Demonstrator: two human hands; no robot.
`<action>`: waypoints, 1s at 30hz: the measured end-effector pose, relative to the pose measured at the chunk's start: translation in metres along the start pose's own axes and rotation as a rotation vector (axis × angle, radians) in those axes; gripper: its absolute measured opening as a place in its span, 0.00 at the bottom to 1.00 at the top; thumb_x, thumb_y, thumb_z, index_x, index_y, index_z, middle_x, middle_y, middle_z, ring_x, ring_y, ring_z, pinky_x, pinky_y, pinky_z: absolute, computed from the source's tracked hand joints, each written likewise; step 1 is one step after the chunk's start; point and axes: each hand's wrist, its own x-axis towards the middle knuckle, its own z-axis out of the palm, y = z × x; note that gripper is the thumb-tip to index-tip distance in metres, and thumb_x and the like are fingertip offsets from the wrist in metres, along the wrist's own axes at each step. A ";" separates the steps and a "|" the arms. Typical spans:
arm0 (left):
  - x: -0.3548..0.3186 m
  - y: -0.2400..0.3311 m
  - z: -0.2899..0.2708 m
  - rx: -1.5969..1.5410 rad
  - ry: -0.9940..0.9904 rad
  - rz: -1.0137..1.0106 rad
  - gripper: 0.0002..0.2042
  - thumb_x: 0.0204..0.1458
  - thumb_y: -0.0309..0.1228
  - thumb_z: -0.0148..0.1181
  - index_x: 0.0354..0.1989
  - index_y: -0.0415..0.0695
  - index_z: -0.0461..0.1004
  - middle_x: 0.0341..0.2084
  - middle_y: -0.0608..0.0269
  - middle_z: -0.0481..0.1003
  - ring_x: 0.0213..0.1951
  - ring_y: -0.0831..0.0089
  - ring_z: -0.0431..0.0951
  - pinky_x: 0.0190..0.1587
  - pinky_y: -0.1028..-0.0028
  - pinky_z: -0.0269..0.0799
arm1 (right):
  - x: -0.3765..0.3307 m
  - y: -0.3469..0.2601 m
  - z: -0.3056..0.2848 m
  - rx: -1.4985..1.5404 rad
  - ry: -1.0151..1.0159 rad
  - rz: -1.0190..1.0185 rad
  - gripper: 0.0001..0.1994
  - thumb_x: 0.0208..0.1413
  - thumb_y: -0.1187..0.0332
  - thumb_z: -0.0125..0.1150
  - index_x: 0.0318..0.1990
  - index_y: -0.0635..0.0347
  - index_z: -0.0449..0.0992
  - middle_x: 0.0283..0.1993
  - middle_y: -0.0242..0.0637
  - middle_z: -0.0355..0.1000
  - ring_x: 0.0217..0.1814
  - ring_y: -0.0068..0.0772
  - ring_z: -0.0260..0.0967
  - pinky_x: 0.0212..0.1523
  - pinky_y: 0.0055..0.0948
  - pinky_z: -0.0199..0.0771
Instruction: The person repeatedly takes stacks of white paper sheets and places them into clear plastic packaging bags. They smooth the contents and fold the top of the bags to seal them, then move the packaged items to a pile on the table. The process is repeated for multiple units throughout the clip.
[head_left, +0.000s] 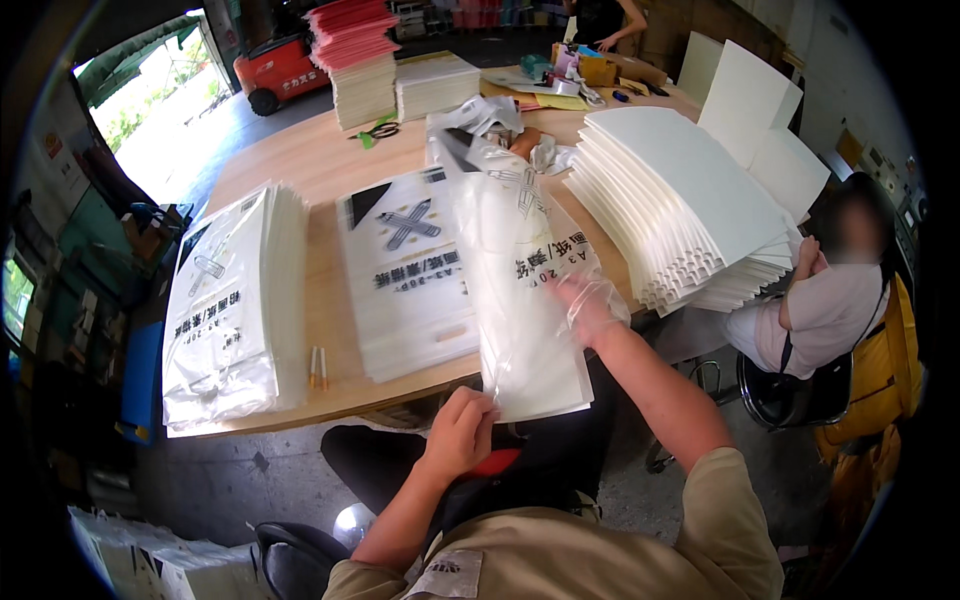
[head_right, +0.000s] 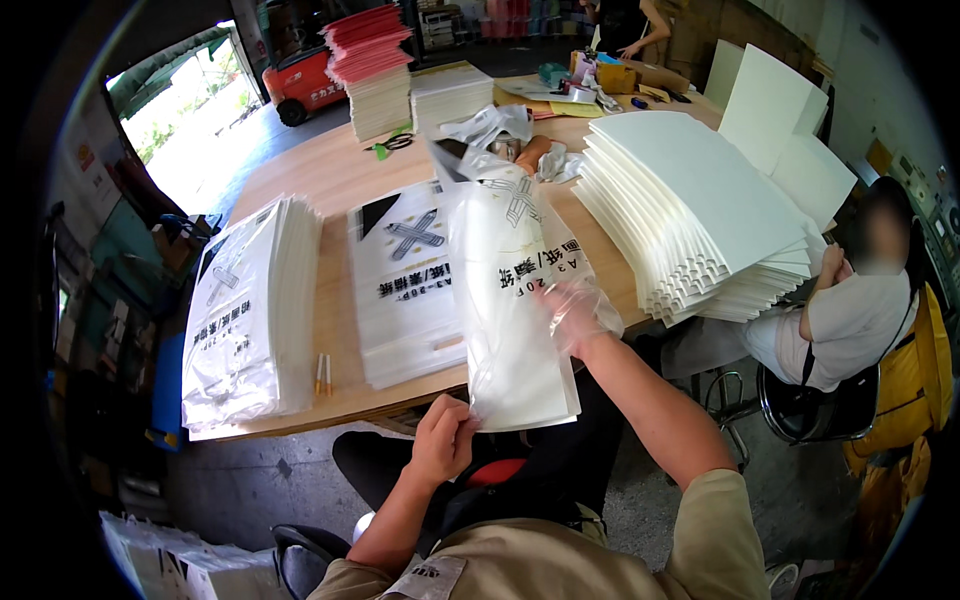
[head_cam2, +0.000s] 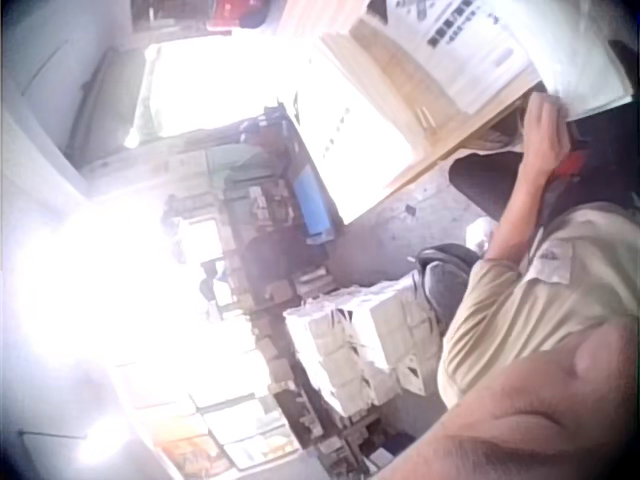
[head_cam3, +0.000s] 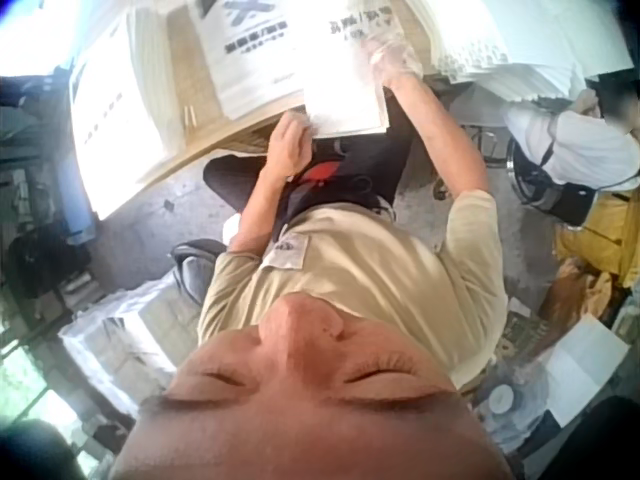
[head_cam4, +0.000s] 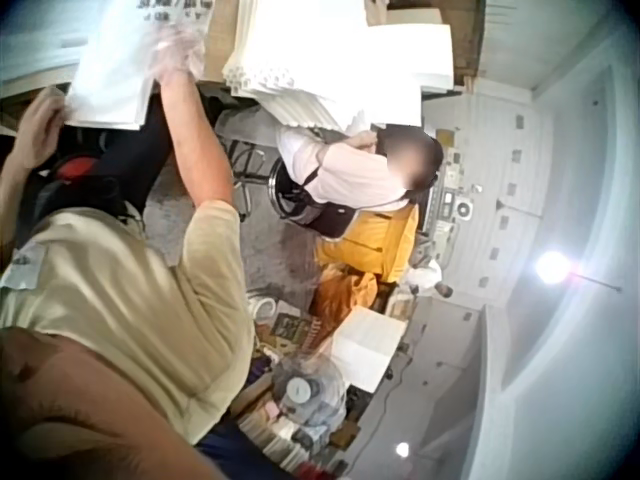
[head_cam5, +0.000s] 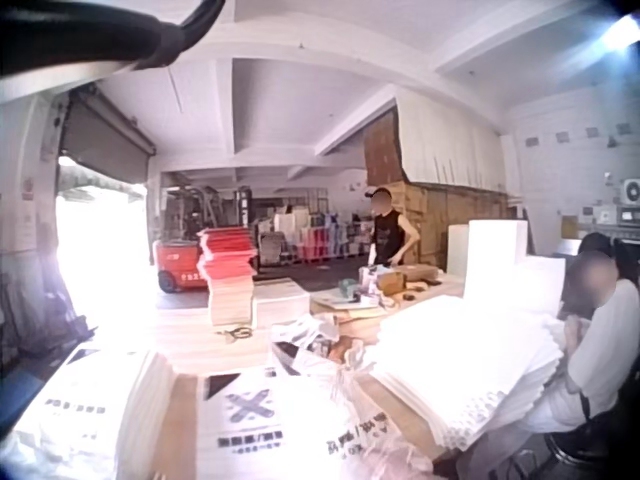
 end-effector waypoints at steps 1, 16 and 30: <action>0.001 0.003 -0.003 0.024 0.057 0.000 0.06 0.51 0.14 0.57 0.33 0.36 0.68 0.26 0.52 0.70 0.25 0.56 0.71 0.29 0.66 0.69 | 0.003 -0.001 0.001 -0.070 -0.019 -0.059 0.18 0.57 0.56 0.67 0.39 0.65 0.78 0.34 0.35 0.75 0.36 0.29 0.71 0.35 0.36 0.73; -0.007 -0.013 -0.001 0.096 0.303 -0.313 0.06 0.52 0.16 0.59 0.37 0.38 0.71 0.26 0.54 0.71 0.27 0.62 0.73 0.31 0.69 0.69 | -0.003 -0.009 0.036 -0.569 0.024 -0.765 0.20 0.55 0.59 0.65 0.21 0.68 0.74 0.15 0.34 0.66 0.19 0.25 0.60 0.23 0.35 0.63; -0.048 -0.071 0.038 -0.286 0.287 -0.731 0.16 0.61 0.22 0.53 0.58 0.34 0.66 0.42 0.56 0.76 0.45 0.78 0.73 0.48 0.78 0.69 | 0.046 -0.007 0.050 -0.370 -0.105 -0.600 0.18 0.55 0.62 0.67 0.22 0.69 0.77 0.18 0.25 0.69 0.19 0.16 0.61 0.21 0.26 0.61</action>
